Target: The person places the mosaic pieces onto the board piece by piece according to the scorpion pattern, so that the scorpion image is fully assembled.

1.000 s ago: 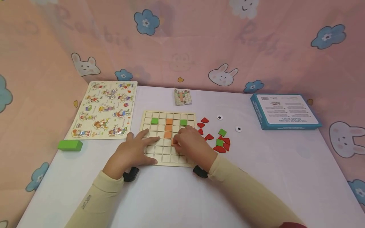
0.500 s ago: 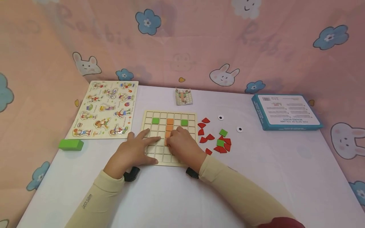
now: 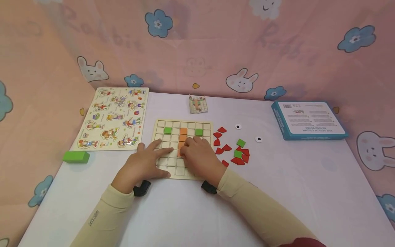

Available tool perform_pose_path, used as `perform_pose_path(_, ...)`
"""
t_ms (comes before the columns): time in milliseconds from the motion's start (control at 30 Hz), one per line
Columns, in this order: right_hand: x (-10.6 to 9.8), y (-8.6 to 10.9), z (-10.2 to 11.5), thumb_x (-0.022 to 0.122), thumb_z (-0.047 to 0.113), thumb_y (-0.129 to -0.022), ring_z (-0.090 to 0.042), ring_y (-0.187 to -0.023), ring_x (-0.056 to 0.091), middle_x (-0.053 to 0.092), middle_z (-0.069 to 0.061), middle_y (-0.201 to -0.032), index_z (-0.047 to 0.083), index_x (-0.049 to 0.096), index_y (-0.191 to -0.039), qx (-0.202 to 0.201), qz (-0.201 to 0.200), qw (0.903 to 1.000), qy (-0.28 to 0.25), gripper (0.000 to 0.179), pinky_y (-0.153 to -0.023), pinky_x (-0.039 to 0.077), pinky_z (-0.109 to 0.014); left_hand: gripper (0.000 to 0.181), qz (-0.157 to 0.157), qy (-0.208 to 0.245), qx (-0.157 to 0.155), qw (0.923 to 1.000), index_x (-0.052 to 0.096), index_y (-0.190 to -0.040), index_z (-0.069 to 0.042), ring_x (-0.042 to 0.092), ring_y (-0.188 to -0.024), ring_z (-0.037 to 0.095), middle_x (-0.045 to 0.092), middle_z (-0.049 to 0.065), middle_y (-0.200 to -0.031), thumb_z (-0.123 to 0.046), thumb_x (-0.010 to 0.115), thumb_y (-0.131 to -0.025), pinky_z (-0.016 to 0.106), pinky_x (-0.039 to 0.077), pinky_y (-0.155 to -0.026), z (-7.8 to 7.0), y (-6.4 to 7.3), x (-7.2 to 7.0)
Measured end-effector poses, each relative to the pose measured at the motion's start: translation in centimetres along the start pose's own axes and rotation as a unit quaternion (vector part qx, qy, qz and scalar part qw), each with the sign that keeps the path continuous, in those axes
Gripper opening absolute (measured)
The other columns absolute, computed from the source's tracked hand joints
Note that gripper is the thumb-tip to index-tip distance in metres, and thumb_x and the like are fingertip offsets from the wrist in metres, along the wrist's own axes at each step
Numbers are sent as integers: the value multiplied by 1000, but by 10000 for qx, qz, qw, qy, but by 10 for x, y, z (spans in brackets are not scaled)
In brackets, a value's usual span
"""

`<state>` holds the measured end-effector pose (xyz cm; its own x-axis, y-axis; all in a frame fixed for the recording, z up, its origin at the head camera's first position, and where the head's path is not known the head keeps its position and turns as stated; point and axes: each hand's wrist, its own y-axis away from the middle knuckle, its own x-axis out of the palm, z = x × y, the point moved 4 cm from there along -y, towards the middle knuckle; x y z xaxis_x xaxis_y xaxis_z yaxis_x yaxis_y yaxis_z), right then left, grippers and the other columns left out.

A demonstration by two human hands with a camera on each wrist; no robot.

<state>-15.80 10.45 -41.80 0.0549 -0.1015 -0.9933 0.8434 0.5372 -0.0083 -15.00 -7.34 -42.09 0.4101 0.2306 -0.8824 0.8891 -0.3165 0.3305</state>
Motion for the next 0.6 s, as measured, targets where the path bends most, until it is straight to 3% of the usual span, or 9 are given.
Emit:
perform_pose_path(233, -9, 12, -29, 75, 18, -98, -25, -109, 62, 72, -1, -112, 16, 82, -114, 226, -88, 9982, -549, 18, -97, 50, -42, 86, -45, 6, 28, 10000, 59, -153, -37, 43, -123, 43, 31, 10, -171, -49, 94, -75, 45, 51, -73, 0, 1, 0)
perform_pose_path(467, -23, 25, -101, 72, 19, -101, -36, -116, 58, 72, -13, -125, 7, 75, -130, 1493, 227, 9875, -457, 32, -100, 50, -52, 87, -59, 30, 50, 10000, 59, -153, -36, 43, -124, 44, 30, 10, -171, -48, 95, -75, 45, 51, -72, 0, 2, 0)
perform_pose_path(600, -25, 30, -133, 72, 17, -100, -41, -124, 54, 69, -17, -132, 6, 72, -134, 1873, 286, 9800, -607, 36, -106, 46, -58, 87, -45, 24, 57, 10000, 59, -153, -36, 42, -124, 44, 30, 11, -171, -48, 95, -75, 46, 51, -73, 0, 1, 0)
